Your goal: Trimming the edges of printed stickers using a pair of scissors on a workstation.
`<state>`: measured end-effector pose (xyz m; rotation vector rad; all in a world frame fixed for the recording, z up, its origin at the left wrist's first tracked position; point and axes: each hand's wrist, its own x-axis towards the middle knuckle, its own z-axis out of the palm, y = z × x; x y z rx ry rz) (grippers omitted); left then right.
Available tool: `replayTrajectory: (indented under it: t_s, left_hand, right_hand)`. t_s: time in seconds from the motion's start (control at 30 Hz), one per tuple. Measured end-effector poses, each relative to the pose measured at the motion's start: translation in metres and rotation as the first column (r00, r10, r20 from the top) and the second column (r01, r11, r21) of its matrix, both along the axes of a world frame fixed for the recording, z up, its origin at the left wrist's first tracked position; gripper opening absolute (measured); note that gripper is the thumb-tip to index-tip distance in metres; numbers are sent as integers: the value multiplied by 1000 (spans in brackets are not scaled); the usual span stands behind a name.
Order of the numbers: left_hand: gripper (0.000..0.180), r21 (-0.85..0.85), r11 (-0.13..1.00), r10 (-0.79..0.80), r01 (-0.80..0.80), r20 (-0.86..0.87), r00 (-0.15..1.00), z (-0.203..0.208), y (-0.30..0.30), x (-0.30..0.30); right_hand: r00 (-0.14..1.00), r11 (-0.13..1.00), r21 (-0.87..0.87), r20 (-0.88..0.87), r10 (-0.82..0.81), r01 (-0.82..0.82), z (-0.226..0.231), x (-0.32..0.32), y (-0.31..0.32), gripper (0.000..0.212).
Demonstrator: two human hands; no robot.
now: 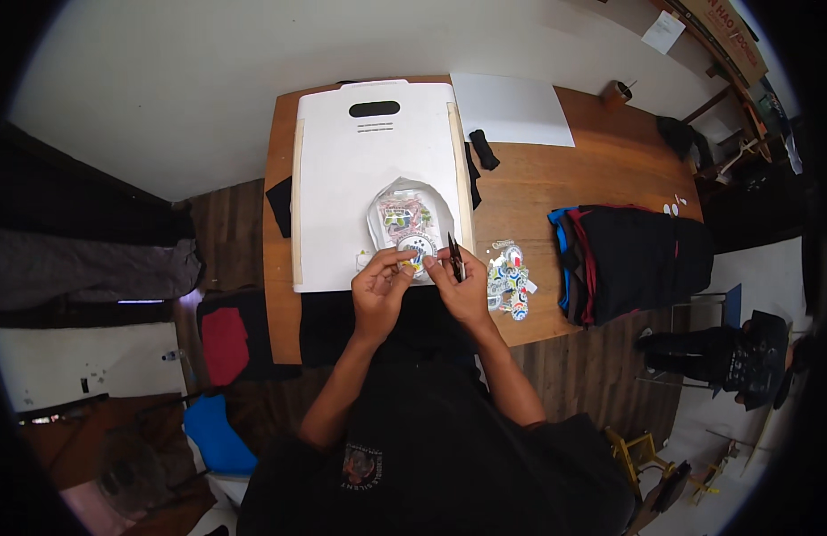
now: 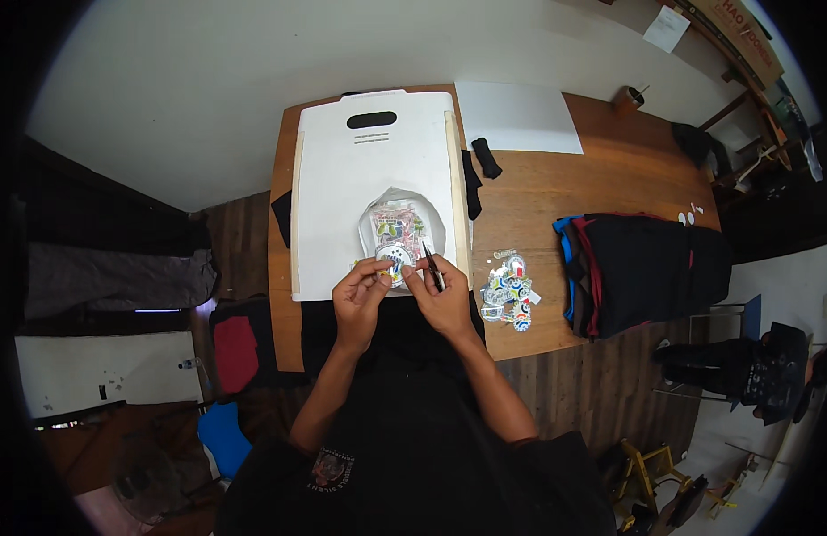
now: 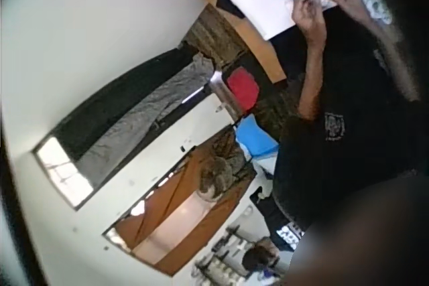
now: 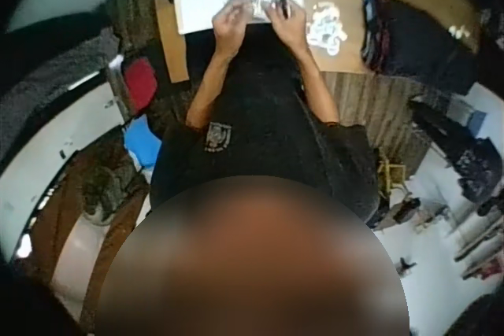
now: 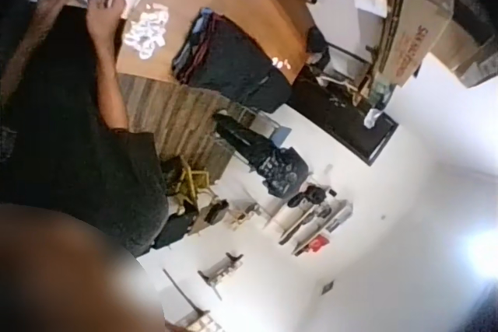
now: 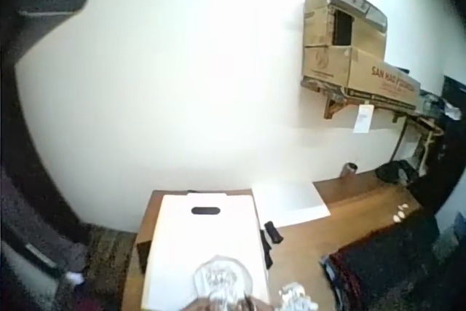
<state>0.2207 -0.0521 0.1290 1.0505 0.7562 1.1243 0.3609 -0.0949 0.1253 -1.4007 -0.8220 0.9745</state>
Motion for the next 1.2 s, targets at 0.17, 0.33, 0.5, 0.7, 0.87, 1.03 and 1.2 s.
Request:
replayTrajectory:
  t_s: [0.17, 0.33, 0.5, 0.7, 0.87, 1.03, 1.2]
  left_hand:
    - [17, 101, 991, 87, -82, -50, 995, -3, 1, -3]
    - [24, 118, 993, -15, 24, -78, 997, 8, 5, -3]
    - [25, 44, 999, 25, -21, -93, 995, 7, 4, -7]
    - [26, 66, 997, 50, -46, -63, 997, 31, 4, -3]
    - [27, 73, 995, 74, -70, -41, 996, 37, 6, -8]
    - [31, 128, 987, 104, -97, -48, 993, 46, 9, -13]
    - [33, 154, 984, 110, -92, -117, 987, 53, 8, -15]
  right_hand:
    - [998, 999, -2, -59, -33, 33, 15, -7, 8, 15]
    - [997, 999, 12, -58, -42, 43, 28, -9, 10, 13]
    - [999, 999, -30, -49, 15, -16, 30, -10, 0, 11]
    - [998, 997, 41, -7, 64, -64, 24, -13, -7, 14]
    - [872, 962, 142, -408, 270, -231, 16, -3, -16, 35]
    - [811, 947, 127, -491, 319, -295, 33, -12, -21, 35]
    - [785, 916, 184, -473, 400, -356, 30, -12, -23, 38]
